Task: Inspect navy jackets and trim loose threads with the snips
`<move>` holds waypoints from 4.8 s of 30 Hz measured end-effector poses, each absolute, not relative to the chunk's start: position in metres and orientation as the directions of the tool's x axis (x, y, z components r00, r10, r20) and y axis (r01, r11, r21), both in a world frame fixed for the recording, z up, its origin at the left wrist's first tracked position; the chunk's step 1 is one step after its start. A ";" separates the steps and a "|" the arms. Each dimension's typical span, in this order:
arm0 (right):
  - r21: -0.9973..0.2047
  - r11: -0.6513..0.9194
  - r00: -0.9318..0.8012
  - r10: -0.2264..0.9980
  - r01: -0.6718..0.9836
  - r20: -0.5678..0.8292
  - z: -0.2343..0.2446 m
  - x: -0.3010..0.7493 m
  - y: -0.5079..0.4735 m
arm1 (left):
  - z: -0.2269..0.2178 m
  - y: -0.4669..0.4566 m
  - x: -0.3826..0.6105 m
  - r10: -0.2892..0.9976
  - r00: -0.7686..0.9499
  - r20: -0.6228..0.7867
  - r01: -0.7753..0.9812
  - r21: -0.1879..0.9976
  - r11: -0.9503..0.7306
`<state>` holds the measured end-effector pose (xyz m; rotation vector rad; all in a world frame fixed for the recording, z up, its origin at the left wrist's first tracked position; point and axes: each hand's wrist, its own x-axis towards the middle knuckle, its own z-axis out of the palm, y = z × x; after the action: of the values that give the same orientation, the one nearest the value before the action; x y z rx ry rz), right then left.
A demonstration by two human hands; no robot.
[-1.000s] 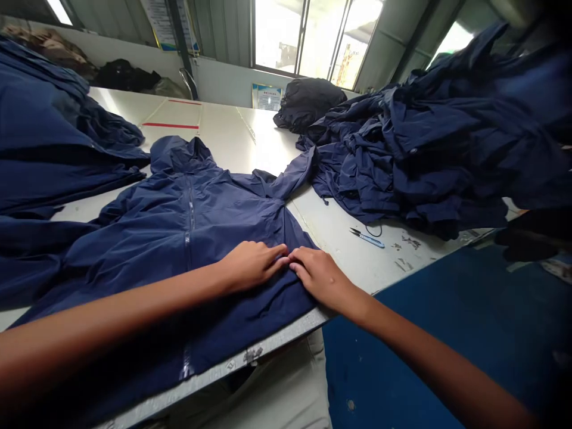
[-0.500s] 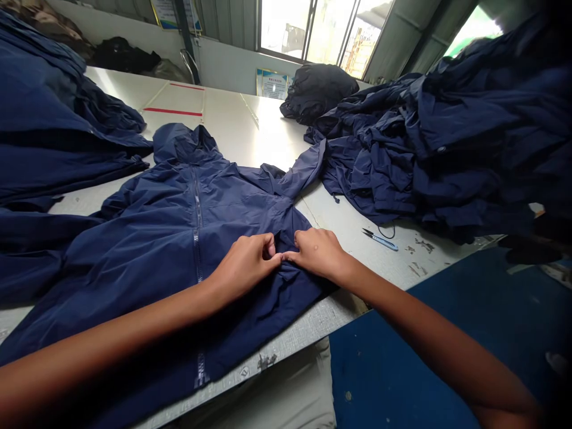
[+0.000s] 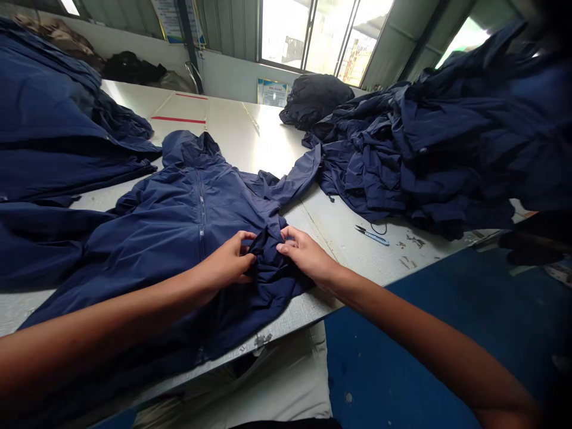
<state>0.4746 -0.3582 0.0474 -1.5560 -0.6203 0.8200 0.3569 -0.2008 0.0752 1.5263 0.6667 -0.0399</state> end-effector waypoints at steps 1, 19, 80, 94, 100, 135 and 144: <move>-0.981 -0.095 0.595 0.784 -0.167 -0.177 0.046 0.470 -0.359 | 0.077 -0.205 0.353 0.409 0.810 -0.420 0.403 0.906 0.131; -0.973 -0.033 0.499 0.854 -0.228 -0.146 0.040 0.428 -0.365 | 0.064 -0.243 0.284 0.546 0.693 -0.470 -0.245 0.559 0.792; -0.639 -0.351 0.618 0.744 0.684 0.252 0.066 0.396 -0.384 | 0.085 -0.245 0.268 0.603 0.789 0.120 -0.082 0.993 -0.090; -0.246 -0.160 0.293 0.591 0.956 0.751 0.037 0.413 -0.478 | 0.111 -0.156 0.289 0.385 0.918 -0.090 0.140 0.985 -0.103; -0.144 -0.179 0.226 0.855 0.973 0.467 0.000 0.412 -0.479 | 0.040 -0.121 0.340 0.091 0.995 -0.034 0.084 0.782 -0.618; -0.299 0.079 0.060 0.902 0.951 0.428 0.039 0.403 -0.435 | 0.060 -0.133 0.459 -0.297 0.951 -0.083 -0.256 0.321 -0.912; -0.182 -0.275 0.292 0.953 0.944 0.075 0.030 0.470 -0.427 | 0.074 -0.095 0.368 -0.211 0.923 0.322 -0.288 0.216 -0.933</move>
<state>0.4700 -0.4275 0.0305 -2.3655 -1.7614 0.0724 0.3682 -0.0948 0.0744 2.8228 -0.3726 0.4313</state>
